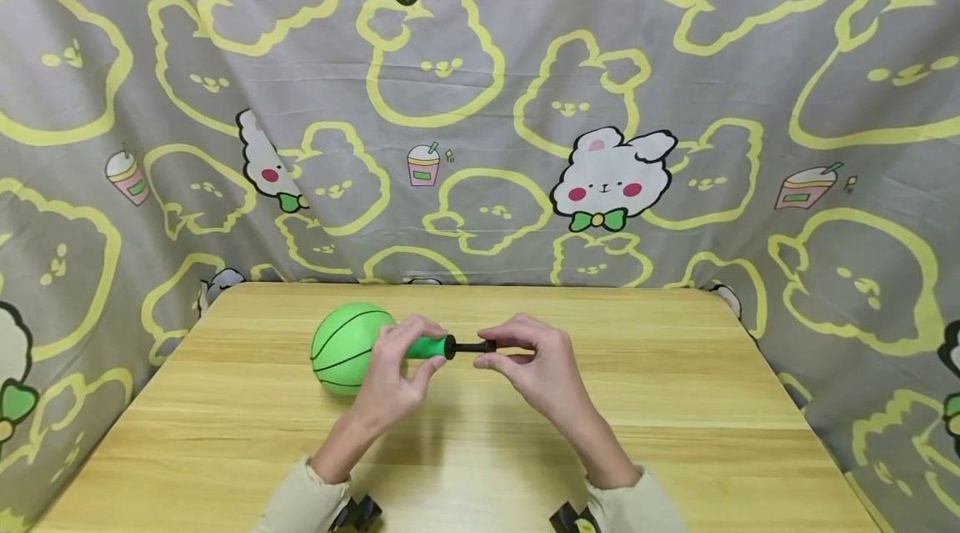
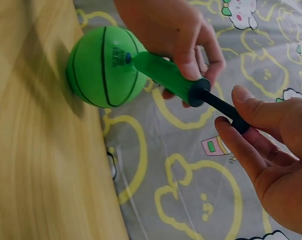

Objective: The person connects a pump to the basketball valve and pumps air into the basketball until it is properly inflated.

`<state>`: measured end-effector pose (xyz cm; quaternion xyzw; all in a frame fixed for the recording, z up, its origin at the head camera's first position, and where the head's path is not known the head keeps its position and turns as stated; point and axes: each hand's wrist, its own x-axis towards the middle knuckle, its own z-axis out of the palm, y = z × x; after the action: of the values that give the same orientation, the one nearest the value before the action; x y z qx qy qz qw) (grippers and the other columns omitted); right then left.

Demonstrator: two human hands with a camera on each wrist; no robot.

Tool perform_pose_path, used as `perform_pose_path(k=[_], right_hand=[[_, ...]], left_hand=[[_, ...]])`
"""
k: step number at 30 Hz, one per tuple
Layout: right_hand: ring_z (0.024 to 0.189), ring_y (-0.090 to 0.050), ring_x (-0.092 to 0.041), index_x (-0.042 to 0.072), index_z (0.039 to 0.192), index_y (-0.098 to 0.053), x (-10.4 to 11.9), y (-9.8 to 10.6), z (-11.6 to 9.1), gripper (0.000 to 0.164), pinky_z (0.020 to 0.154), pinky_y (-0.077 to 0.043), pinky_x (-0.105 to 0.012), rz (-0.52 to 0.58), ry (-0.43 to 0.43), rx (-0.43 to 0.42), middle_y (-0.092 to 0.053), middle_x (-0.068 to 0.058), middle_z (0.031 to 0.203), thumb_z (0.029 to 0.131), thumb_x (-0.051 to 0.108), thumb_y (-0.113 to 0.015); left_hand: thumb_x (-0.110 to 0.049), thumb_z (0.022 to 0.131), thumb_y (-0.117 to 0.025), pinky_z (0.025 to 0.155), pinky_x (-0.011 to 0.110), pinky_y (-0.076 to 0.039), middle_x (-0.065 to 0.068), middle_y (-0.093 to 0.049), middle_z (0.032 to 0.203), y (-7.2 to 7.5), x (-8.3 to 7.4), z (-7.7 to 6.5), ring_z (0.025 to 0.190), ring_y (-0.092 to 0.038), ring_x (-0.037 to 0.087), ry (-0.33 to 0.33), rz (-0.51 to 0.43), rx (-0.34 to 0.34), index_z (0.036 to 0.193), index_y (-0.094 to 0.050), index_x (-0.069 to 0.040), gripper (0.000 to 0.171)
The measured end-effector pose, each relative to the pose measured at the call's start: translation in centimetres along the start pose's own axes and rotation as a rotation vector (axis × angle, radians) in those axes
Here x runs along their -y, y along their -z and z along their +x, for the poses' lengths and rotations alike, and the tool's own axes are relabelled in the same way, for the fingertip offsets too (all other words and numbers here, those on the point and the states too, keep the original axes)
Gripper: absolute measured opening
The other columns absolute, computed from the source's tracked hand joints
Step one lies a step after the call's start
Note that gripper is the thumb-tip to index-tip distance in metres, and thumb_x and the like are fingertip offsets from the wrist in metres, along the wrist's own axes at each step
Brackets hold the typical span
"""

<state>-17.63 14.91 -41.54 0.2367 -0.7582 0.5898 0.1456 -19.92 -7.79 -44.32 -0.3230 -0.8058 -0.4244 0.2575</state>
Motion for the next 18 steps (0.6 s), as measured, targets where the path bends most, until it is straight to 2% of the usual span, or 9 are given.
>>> perform_pose_path(k=[6,10,18], right_hand=[[0.087,-0.072,-0.022,0.008,0.104,-0.08,-0.7,-1.2,-0.2,0.025,0.07,-0.06,-0.033,0.009,0.014,-0.001,-0.073,-0.007,0.094,0.08,0.001,-0.084],[0.087,-0.073,-0.023,0.006,0.105,-0.079,-0.8,-1.7,-0.3,0.024,0.07,-0.06,-0.033,0.007,0.041,0.005,-0.072,-0.007,0.094,0.081,0.002,-0.084],[0.095,-0.074,-0.023,0.008,0.106,-0.078,0.1,-0.8,-0.1,0.024,0.072,-0.06,-0.033,0.001,0.023,0.035,-0.071,-0.007,0.098,0.084,0.0,-0.082]], left_hand=[[-0.002,0.08,-0.077,0.089,0.044,-0.036,-0.001,-0.068,0.104,-0.8,-0.4,-0.3,0.102,-0.065,0.017,-0.023,0.025,0.013,0.104,-0.067,-0.011,0.028],[-0.001,0.081,-0.077,0.09,0.045,-0.036,-0.001,-0.067,0.105,-0.7,-0.5,-0.5,0.103,-0.065,0.017,-0.022,0.018,0.03,0.105,-0.066,-0.012,0.029],[-0.008,0.086,-0.075,0.093,0.045,-0.037,-0.003,-0.068,0.111,-0.7,0.4,-0.4,0.108,-0.064,0.015,-0.044,0.011,0.041,0.112,-0.065,-0.013,0.028]])
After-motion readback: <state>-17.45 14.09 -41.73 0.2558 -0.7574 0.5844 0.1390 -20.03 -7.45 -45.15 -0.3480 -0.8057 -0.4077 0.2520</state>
